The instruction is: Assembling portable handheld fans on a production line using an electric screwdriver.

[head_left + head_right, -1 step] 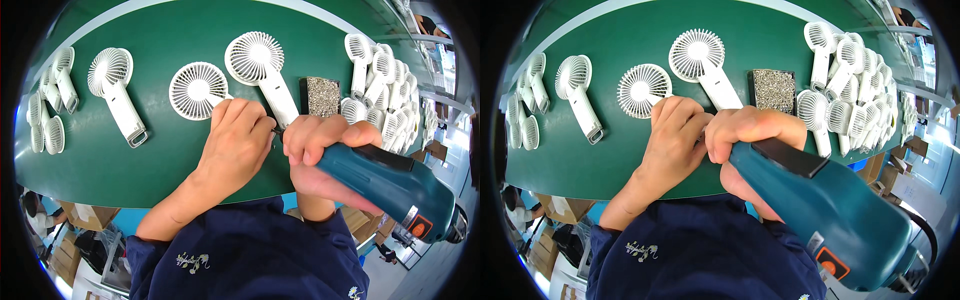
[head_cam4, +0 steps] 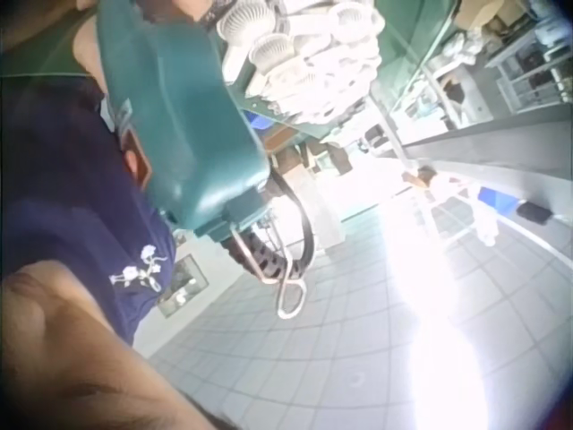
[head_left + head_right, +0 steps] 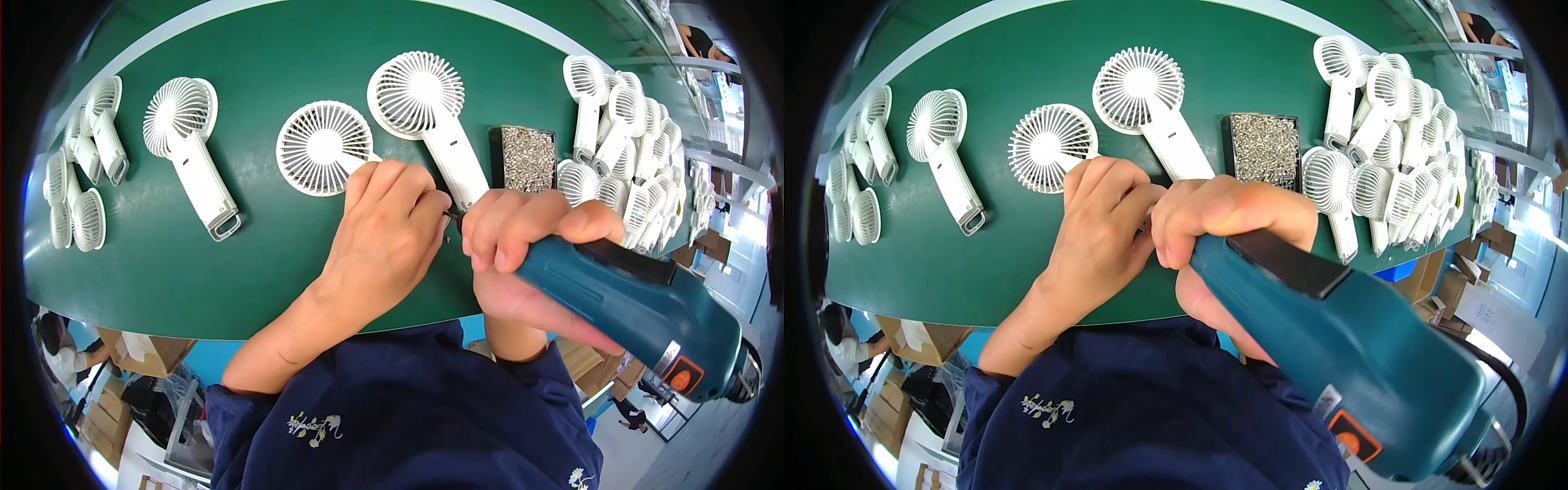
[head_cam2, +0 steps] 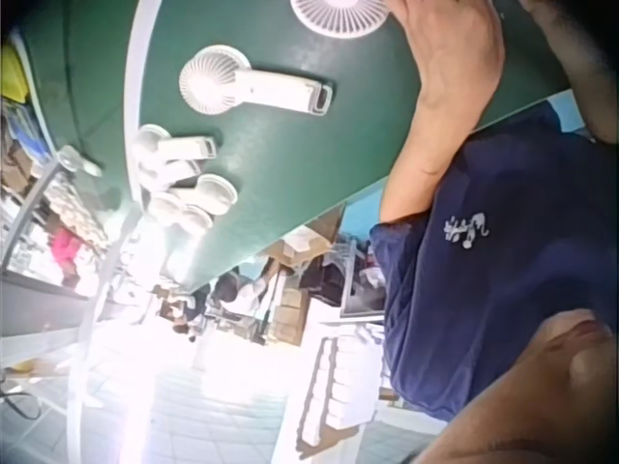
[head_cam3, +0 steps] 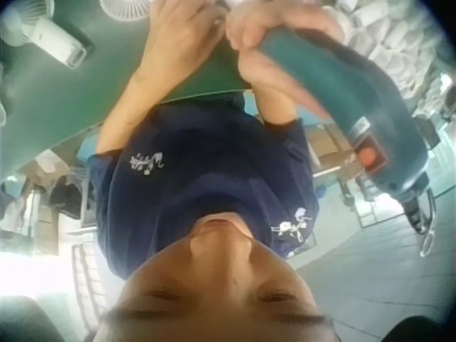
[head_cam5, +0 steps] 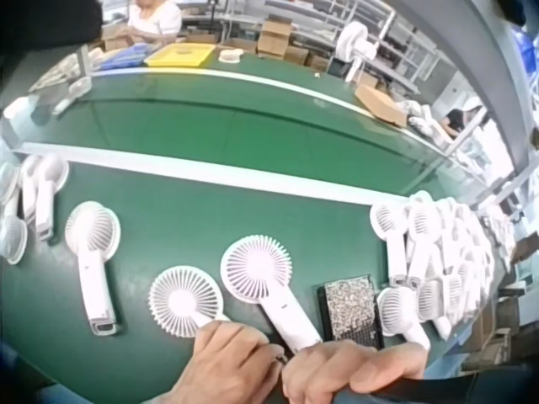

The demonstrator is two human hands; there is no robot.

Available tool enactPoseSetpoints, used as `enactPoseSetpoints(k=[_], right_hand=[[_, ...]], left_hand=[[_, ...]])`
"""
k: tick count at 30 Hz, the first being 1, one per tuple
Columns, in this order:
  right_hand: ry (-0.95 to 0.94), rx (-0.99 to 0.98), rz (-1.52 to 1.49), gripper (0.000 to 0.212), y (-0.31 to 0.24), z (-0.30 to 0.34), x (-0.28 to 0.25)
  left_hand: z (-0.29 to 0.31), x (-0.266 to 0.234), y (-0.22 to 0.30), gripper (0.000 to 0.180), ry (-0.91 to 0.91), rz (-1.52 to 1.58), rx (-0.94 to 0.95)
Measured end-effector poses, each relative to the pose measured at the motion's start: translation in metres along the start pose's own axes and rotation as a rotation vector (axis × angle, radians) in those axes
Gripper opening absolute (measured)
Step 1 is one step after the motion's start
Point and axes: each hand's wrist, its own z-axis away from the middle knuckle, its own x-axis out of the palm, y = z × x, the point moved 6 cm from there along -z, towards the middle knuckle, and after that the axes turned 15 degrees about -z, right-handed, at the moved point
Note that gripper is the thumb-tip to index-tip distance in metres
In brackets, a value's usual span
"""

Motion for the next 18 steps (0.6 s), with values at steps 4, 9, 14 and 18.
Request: enactPoseSetpoints(k=[4,9,14,18], right_hand=[[0.001,-0.020,0.023,0.051,0.0021,-0.0013,0.0013],[0.004,-0.045,0.053,0.060,0.0056,-0.0030,0.0008],[0.007,-0.069,0.084,0.070,0.0046,-0.0034,0.0013],[0.012,-0.088,0.104,0.078,0.0064,-0.0038,0.0016]], left_hand=[[-0.0002,-0.0004,0.0001,0.018,-0.002,0.006,-0.008],[0.0010,0.0004,-0.0007,0.018,0.000,0.004,-0.005],[0.0009,0.0010,-0.0007,0.017,0.000,0.012,-0.015],[0.0012,0.0014,-0.0011,0.017,-0.018,0.004,-0.029]])
